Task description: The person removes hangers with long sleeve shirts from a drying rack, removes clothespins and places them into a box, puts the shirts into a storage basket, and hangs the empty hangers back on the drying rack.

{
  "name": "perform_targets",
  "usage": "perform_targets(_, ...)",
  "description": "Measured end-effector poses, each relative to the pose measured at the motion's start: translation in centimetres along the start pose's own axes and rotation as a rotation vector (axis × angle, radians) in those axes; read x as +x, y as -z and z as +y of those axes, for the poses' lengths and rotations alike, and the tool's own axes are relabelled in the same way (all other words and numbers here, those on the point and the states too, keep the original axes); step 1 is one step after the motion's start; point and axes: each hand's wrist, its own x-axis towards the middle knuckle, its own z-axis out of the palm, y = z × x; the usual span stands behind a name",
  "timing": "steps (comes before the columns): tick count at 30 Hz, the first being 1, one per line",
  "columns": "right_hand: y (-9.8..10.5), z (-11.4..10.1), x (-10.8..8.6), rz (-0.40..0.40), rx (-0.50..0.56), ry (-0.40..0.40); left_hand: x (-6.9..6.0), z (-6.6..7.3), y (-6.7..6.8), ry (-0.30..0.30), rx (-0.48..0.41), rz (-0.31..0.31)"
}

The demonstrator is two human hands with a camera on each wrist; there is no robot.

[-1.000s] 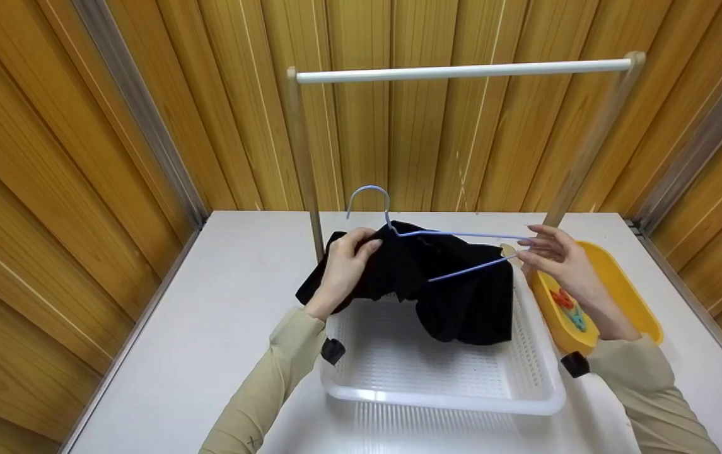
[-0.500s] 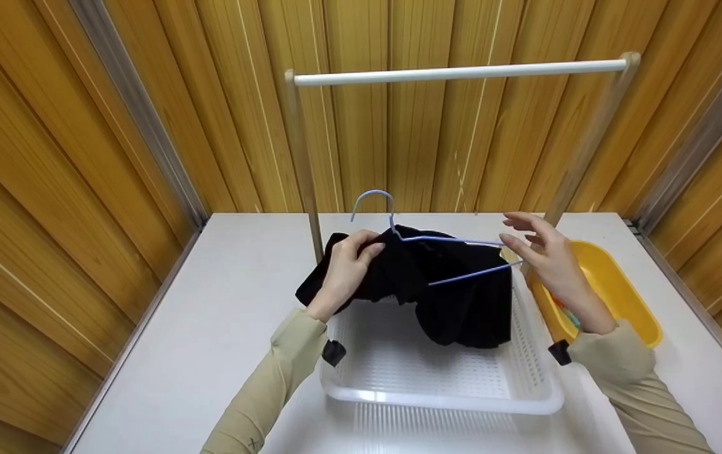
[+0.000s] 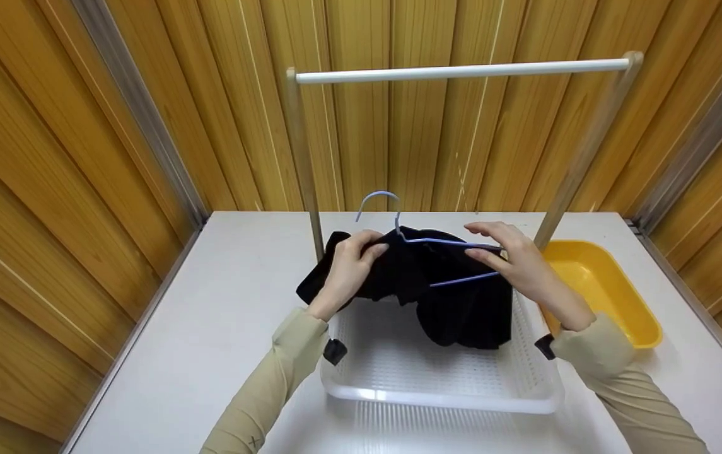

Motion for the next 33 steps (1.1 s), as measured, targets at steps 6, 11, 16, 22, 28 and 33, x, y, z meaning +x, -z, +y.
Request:
perform_targets(6, -0.5, -0.1, 0.3, -0.047, -0.009, 0.001, 0.0, -0.1, -0.1, 0.001, -0.005, -0.002)
perform_targets(11, -1.0, 0.0, 0.5, -0.070, -0.012, 0.035, 0.0, -0.1, -0.1, -0.010, 0.002, 0.003)
perform_targets(16, -1.2, 0.1, 0.5, -0.075, -0.012, 0.041, 0.0, 0.0, -0.1, -0.016, -0.005, -0.001)
perform_targets(22, -1.4, 0.3, 0.2, -0.070, -0.019, 0.020, 0.1, 0.0, -0.2, -0.016, -0.023, -0.011)
perform_targets(28, -1.5, 0.4, 0.1, -0.082, 0.063, 0.020, 0.1, 0.0, -0.3, -0.011, -0.040, -0.027)
perform_targets(33, -1.3, 0.5, -0.1, -0.088, 0.044, 0.036, 0.1, 0.0, -0.2, -0.009, -0.074, -0.029)
